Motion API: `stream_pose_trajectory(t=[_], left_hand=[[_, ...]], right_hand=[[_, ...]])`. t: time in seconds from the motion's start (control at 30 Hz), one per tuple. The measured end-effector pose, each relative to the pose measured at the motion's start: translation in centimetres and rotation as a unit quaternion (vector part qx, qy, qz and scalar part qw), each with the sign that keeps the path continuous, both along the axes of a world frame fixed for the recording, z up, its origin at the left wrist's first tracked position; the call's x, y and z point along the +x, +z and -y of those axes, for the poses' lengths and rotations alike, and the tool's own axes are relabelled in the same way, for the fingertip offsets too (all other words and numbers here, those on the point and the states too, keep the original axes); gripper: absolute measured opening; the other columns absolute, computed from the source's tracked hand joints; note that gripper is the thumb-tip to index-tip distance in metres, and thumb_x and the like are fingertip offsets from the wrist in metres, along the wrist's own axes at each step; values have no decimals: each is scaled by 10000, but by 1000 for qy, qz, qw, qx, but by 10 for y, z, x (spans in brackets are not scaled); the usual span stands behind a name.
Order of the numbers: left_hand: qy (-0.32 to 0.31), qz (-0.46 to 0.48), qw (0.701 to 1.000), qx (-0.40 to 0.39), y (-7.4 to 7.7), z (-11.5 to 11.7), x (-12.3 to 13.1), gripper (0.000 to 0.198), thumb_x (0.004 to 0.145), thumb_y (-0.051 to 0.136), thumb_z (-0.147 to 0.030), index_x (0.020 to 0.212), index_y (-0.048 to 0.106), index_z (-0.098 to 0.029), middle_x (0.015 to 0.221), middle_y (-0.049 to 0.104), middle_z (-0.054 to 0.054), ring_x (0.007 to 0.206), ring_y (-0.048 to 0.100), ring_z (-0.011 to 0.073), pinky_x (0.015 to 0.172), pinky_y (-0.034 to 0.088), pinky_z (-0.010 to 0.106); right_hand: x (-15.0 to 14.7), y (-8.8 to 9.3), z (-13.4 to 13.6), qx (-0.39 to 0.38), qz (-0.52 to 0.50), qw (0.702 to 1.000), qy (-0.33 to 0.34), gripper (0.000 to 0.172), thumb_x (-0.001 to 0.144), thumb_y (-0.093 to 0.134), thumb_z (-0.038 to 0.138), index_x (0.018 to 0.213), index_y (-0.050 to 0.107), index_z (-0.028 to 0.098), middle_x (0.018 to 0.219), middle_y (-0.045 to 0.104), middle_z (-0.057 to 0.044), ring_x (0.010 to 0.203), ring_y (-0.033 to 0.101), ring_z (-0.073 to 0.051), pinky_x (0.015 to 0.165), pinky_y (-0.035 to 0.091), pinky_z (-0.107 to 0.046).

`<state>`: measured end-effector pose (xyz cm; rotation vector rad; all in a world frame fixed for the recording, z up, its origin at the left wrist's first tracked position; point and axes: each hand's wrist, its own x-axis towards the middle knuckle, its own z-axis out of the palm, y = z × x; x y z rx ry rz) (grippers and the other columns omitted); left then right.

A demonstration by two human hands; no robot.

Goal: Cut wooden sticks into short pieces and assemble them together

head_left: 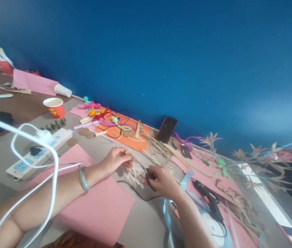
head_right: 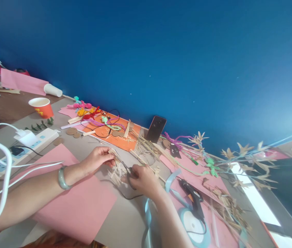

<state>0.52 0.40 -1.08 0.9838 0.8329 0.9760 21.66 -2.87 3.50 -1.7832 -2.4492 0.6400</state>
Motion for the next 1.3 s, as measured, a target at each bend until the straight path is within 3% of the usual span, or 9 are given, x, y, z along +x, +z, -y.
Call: stream_pose_trajectory(t=[0.33,0.67,1.3], left_hand=[[-7,-2,1000,-15,5,1,-1,246,668,729,-306,678,590,-103,606,653,44,561,625,119,595,523,233],[-10,-14,1000,-13,-1,-1,-2,262,645,747,-313,723,614,-100,615,649,45,571,621,121,606,519,248],[-27,-19,999,-38,2,4,0,262,695,710,-345,725,643,-93,607,648,45,535,605,101,560,494,205]], right_hand=[[6,-3,-2,34,70,997,-6,349,737,594,464,561,465,192,499,459,19,563,367,-127,532,196,-247],[7,-1,-3,44,124,991,-27,345,721,644,498,587,533,201,543,543,-23,652,468,-187,554,233,-256],[3,-1,-2,56,128,990,-22,352,751,604,512,597,555,200,537,544,-23,598,465,-167,553,238,-259]])
